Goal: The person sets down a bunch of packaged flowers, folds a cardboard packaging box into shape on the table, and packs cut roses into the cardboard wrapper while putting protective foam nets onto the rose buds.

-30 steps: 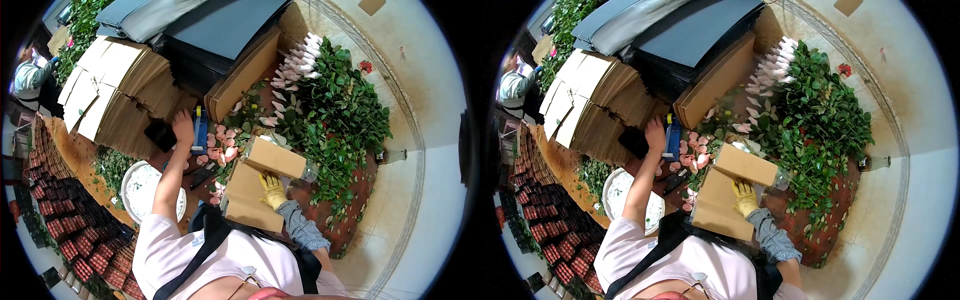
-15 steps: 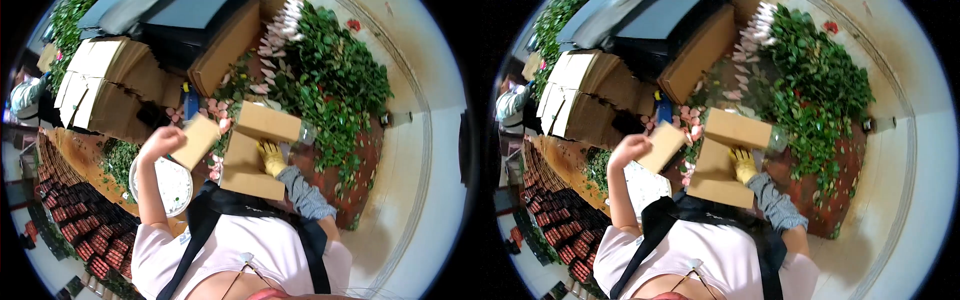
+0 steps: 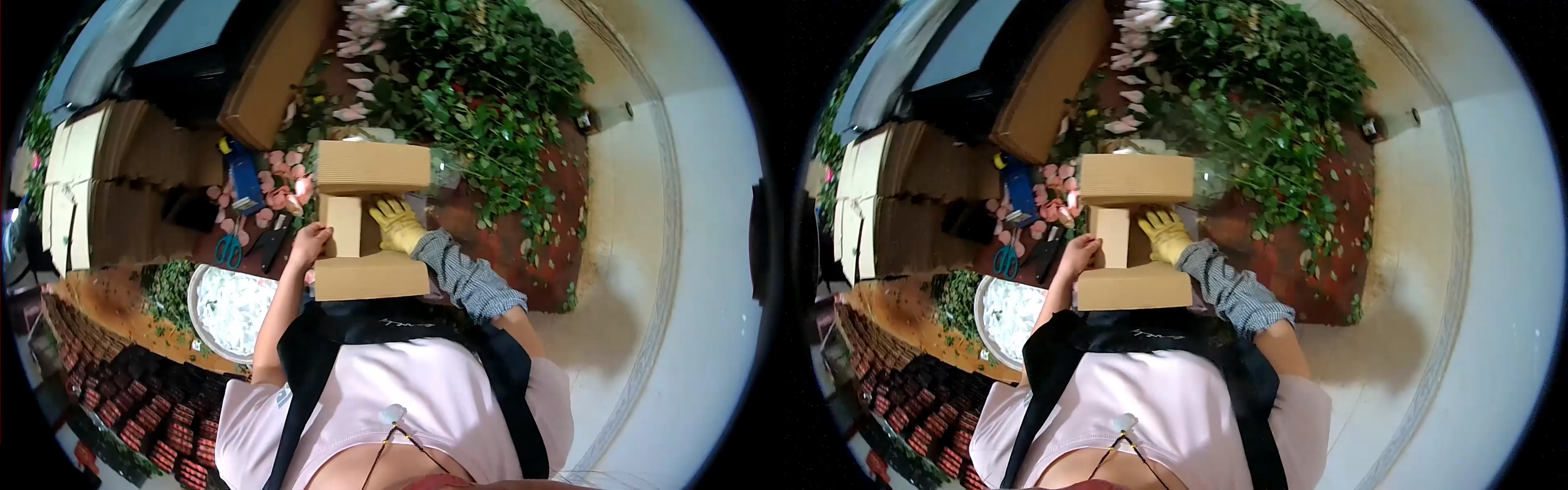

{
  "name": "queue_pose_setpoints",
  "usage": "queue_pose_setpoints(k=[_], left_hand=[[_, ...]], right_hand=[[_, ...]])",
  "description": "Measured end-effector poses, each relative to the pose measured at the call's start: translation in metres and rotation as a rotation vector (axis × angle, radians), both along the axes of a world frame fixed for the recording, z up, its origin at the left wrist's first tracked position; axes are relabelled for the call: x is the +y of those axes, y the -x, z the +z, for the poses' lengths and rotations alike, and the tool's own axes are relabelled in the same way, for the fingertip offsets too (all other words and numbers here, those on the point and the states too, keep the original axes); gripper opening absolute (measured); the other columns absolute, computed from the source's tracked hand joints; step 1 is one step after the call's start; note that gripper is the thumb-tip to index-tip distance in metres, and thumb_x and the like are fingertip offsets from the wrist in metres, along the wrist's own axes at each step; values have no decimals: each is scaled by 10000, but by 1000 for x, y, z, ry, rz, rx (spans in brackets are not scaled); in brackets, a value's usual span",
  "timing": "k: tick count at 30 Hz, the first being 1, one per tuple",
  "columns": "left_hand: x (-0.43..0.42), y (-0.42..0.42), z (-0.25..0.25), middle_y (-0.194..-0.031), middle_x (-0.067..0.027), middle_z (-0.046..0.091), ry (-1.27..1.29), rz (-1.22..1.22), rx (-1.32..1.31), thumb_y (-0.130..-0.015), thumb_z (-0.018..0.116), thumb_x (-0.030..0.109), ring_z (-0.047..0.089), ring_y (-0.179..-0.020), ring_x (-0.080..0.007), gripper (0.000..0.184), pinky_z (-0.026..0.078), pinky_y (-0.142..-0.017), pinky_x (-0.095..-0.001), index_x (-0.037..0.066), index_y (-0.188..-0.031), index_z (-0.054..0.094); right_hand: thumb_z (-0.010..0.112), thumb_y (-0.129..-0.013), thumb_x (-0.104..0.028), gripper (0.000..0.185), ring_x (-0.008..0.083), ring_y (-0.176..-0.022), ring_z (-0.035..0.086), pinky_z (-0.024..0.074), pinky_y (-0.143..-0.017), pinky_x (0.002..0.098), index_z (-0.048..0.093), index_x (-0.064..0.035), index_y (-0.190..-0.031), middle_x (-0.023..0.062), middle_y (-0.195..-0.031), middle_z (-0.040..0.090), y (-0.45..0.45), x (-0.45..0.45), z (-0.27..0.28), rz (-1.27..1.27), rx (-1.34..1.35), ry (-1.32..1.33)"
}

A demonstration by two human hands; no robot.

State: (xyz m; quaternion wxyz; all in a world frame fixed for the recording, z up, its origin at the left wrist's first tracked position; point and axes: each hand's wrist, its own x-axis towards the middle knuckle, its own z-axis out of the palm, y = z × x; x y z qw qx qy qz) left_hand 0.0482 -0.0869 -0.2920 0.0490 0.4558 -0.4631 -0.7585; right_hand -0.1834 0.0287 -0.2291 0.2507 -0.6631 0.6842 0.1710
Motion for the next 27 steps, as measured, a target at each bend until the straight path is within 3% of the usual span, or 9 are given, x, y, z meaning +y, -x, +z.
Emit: queue_pose_setpoints(k=[7,9,11,15,18,21,23,25,27], left_hand=[[-3,16,-15,-789,-108,643,502,-124,-92,-913,683,165,611,-742,-161,276,505,-696,-319,-62,-1033,582],[2,16,-15,-851,-150,685,569,-96,-168,-899,685,157,651,-795,-182,276,511,-717,-321,-58,-1038,582],[4,16,-7,-897,-178,705,569,-103,-199,-891,684,154,678,-839,-213,267,514,-741,-325,-46,-1040,589],[2,15,-14,-845,-187,697,663,-112,-158,-897,675,182,695,-789,-273,253,527,-692,-366,-30,-1008,593],[-15,19,42,-829,-201,697,1081,-736,-542,-893,658,295,687,-766,-371,288,555,-670,-440,11,-941,662],[-36,40,57,-815,-138,708,388,-720,-59,-942,610,257,698,-729,-222,290,553,-688,-355,-21,-1014,656],[-34,53,47,-999,-141,697,347,-947,-73,-946,594,269,676,-914,-214,384,529,-819,-337,-25,-1192,571],[-30,60,23,-1070,-162,687,615,-1105,-162,-930,604,260,657,-996,-276,461,512,-879,-353,-14,-1291,519],[-22,67,43,-1221,-219,628,564,-1093,-90,-911,632,320,600,-1141,-353,631,478,-959,-394,-12,-1403,416]], right_hand=[[706,-804,-467,886,375,-1432,289,203,-1182,501,313,-107,-1511,176,-1552,326,16,2,-9,62,-34,97],[704,-827,-429,828,386,-1373,392,319,-1142,448,352,-74,-1487,223,-1492,405,30,-8,-16,-131,-616,145],[712,-838,-361,774,398,-1300,471,408,-1073,411,381,-46,-1464,264,-1437,454,18,-18,-14,-174,-756,212],[682,-847,-414,801,377,-1235,516,426,-1026,454,350,-68,-1488,227,-1425,482,-21,-49,27,7,-197,-73],[568,-888,-277,698,331,-1202,537,434,-972,445,324,-68,-1507,169,-1449,475,-33,-37,-13,87,58,20],[323,-998,-177,560,325,-1315,480,417,-995,510,257,-113,-1550,120,-1576,337,-40,-32,-44,164,240,26],[526,-933,-234,572,304,-1269,528,443,-997,477,395,-138,-1482,129,-1487,456,-30,-34,13,56,29,51],[623,-877,-224,522,302,-1219,559,449,-995,408,515,-61,-1361,168,-1333,579,0,-31,-33,-37,-517,260],[635,-922,-416,579,301,-1211,568,442,-1025,374,540,-31,-1344,184,-1293,605,20,-15,28,-162,-996,51]])
